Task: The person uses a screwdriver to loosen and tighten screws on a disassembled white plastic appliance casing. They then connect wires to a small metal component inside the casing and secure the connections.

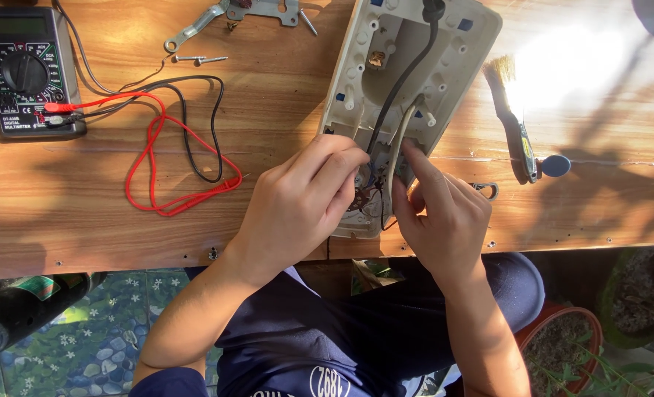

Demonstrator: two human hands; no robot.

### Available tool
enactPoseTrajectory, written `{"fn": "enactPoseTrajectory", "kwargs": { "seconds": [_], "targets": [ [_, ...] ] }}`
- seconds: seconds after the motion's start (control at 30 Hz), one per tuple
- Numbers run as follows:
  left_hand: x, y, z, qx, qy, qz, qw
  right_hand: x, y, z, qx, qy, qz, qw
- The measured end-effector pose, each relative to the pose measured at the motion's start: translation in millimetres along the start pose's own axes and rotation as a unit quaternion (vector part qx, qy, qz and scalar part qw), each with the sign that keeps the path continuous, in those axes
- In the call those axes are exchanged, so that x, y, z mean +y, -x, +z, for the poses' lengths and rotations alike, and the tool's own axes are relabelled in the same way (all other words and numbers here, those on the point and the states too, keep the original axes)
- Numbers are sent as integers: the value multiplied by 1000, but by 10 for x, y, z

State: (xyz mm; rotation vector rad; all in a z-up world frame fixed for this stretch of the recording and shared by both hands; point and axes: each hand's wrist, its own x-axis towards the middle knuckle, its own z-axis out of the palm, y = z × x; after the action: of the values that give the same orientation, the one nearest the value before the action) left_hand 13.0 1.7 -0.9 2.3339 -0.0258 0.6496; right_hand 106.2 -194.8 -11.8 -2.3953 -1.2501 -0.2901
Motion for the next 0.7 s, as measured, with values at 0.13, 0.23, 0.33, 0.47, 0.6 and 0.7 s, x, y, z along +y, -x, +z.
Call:
{"fn": "enactPoseTrajectory", "kwargs": {
  "seconds": [0.13, 0.23, 0.33, 0.47, 0.6, 0.7],
  "targets": [
    [15, -49, 6, -6, -84, 42, 996, 30, 18, 14, 6, -15, 6, 1000],
    [35, -90, 59, 18, -141, 76, 987, 47, 26, 16, -4, -21, 6, 1000],
    [74, -120, 114, 33, -159, 63, 985, 66, 27, 19, 1, -25, -1, 1000],
    [134, -133, 167, 35, -181, 34, 982, 75, 30, 33, 6, -24, -10, 1000],
    [173, -116, 192, -4, -175, -8, 985, 48, 10, 34, 19, -37, -15, 999],
    [176, -112, 168, -19, -168, -28, 985, 43, -6, 49, 25, -20, -15, 999]
  ]
}}
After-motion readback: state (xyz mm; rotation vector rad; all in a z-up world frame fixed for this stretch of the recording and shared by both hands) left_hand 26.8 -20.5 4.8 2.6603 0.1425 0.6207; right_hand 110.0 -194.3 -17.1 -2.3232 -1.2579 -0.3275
